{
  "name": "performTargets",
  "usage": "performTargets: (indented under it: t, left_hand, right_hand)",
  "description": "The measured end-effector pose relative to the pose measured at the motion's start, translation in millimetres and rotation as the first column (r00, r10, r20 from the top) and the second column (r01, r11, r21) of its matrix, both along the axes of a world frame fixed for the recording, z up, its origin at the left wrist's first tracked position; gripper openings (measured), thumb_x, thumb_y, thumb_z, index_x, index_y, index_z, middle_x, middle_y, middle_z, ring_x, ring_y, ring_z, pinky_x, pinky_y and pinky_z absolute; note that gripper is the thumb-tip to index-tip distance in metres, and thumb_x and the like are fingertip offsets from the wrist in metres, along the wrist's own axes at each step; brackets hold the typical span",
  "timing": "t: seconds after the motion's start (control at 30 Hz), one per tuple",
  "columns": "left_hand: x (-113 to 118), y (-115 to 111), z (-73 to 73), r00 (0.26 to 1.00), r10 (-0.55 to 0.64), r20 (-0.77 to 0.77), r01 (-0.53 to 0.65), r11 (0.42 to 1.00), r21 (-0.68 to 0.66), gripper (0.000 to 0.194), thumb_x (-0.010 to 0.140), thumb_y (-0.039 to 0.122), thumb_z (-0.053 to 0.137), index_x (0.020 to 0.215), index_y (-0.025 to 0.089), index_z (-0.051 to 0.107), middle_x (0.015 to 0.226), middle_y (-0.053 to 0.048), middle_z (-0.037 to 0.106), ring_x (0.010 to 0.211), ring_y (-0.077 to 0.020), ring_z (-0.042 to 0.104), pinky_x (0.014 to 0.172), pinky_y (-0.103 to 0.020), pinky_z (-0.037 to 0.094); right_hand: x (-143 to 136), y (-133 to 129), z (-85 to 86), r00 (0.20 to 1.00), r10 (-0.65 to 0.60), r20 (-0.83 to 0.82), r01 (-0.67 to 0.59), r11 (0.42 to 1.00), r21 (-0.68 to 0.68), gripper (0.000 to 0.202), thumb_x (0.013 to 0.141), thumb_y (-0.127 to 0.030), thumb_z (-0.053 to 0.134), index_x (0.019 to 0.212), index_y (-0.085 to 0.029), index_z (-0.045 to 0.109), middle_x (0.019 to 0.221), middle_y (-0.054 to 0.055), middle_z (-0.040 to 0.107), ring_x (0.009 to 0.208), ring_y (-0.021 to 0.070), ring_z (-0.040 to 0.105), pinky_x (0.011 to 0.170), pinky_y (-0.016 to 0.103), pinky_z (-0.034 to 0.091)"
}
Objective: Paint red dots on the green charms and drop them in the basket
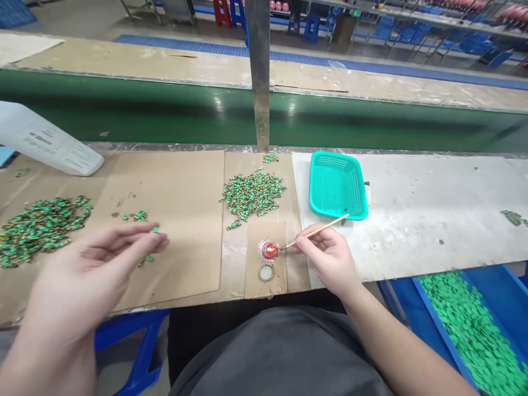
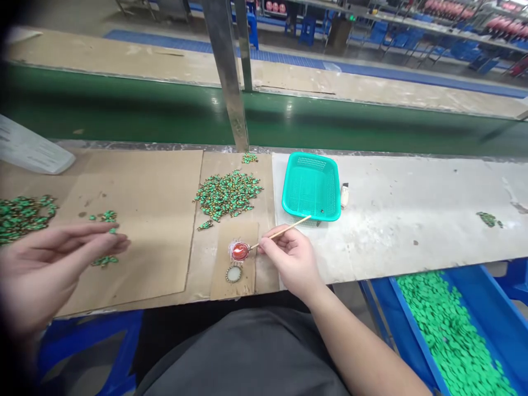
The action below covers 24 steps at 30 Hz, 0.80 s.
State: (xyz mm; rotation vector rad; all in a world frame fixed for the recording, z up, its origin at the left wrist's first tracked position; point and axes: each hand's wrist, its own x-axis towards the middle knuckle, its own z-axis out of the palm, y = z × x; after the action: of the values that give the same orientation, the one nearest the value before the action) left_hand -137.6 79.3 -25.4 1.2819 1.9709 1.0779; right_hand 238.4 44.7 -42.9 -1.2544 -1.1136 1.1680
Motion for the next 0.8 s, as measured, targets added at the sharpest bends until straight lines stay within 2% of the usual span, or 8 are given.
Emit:
performTargets:
  t: [0.1,0.23,0.3,0.4,0.5,0.6,0.7,0.8]
  left_hand:
    - [43.6,-27.7,8.1,0.979,-0.029,0.203,0.039,0.998,-0.044,0.030,0.074,0.038,0.101,0.098,0.024,0.091,0.093,-0.003,0.092,0.092,-0.0302,0.087,0.092,-0.040,0.073]
    - [79.2,-50.8,12.3,0.946,-0.122,0.299,0.155,0.984,-0.089,0.028,0.072,0.048,0.104,0.088,0.026,0.095,0.097,-0.008,0.093,0.089,-0.0299,0.086,0.078,-0.032,0.072]
    - [87.5,-58.9,9.5,0.923,-0.147,0.356,0.189,0.978,-0.087,0.033,0.073,0.055,0.104,0.090,0.028,0.096,0.100,-0.010,0.093,0.092,-0.0311,0.086,0.080,-0.033,0.073]
    - [94.1,-67.5,3.0,0.857,-0.084,0.508,0.181,0.973,-0.145,0.044,0.069,0.062,0.107,0.093,0.027,0.095,0.092,-0.010,0.091,0.085,-0.0308,0.086,0.078,-0.035,0.075]
    - [100.4,-70.1,0.0,0.769,-0.036,0.638,0.188,0.967,-0.173,0.045,0.066,0.060,0.111,0.087,0.025,0.092,0.078,-0.006,0.085,0.072,-0.0254,0.081,0.070,-0.032,0.073]
    - [110.6,-69.3,3.0,0.703,-0.066,0.709,0.247,0.957,-0.155,0.042,0.069,0.057,0.111,0.085,0.024,0.090,0.075,-0.005,0.082,0.070,-0.0207,0.077,0.069,-0.026,0.069]
    - [123.1,-69.7,8.4,0.628,-0.122,0.769,0.327,0.938,-0.118,0.034,0.081,0.055,0.106,0.086,0.025,0.090,0.090,-0.006,0.087,0.078,-0.0186,0.078,0.076,-0.023,0.067]
    - [133.2,-71.8,12.7,0.502,-0.156,0.851,0.420,0.904,-0.082,0.028,0.088,0.049,0.102,0.082,0.026,0.088,0.117,-0.009,0.091,0.109,-0.0259,0.083,0.091,-0.028,0.069]
  right_hand:
    - [-3.6,3.7,-0.3,1.000,0.010,0.001,-0.010,1.000,-0.007,0.045,0.094,-0.063,0.094,0.092,-0.020,0.079,0.086,0.007,0.082,0.081,0.0232,0.084,0.078,0.036,0.073]
    - [-5.4,5.2,0.1,1.000,0.026,0.017,-0.026,1.000,-0.013,0.043,0.093,-0.060,0.094,0.091,-0.020,0.079,0.086,0.007,0.082,0.082,0.0235,0.084,0.078,0.035,0.073]
    - [-5.6,5.0,1.1,0.999,0.031,0.026,-0.030,0.999,-0.014,0.042,0.093,-0.058,0.094,0.091,-0.020,0.079,0.087,0.007,0.082,0.082,0.0234,0.084,0.078,0.035,0.073]
    - [-5.2,4.4,5.2,0.999,0.032,0.029,-0.032,0.999,-0.004,0.039,0.094,-0.056,0.095,0.091,-0.019,0.080,0.087,0.007,0.083,0.082,0.0234,0.085,0.078,0.035,0.073]
    - [-3.8,3.1,13.2,0.999,0.027,0.017,-0.027,1.000,0.016,0.036,0.095,-0.053,0.095,0.092,-0.020,0.080,0.086,0.006,0.083,0.080,0.0232,0.085,0.077,0.035,0.074]
    - [-2.2,-0.8,24.8,1.000,0.023,-0.003,-0.023,0.999,0.038,0.032,0.097,-0.049,0.094,0.092,-0.021,0.079,0.085,0.004,0.083,0.078,0.0218,0.084,0.076,0.035,0.074]
    - [-2.1,-8.2,38.7,0.998,0.027,-0.056,-0.023,0.998,0.064,0.026,0.100,-0.043,0.092,0.094,-0.022,0.080,0.088,0.003,0.084,0.077,0.0192,0.084,0.076,0.032,0.074]
    - [-4.2,-17.2,54.1,0.987,0.086,-0.132,-0.069,0.989,0.127,0.016,0.105,-0.033,0.090,0.098,-0.023,0.081,0.090,0.001,0.085,0.081,0.0166,0.084,0.078,0.028,0.074]
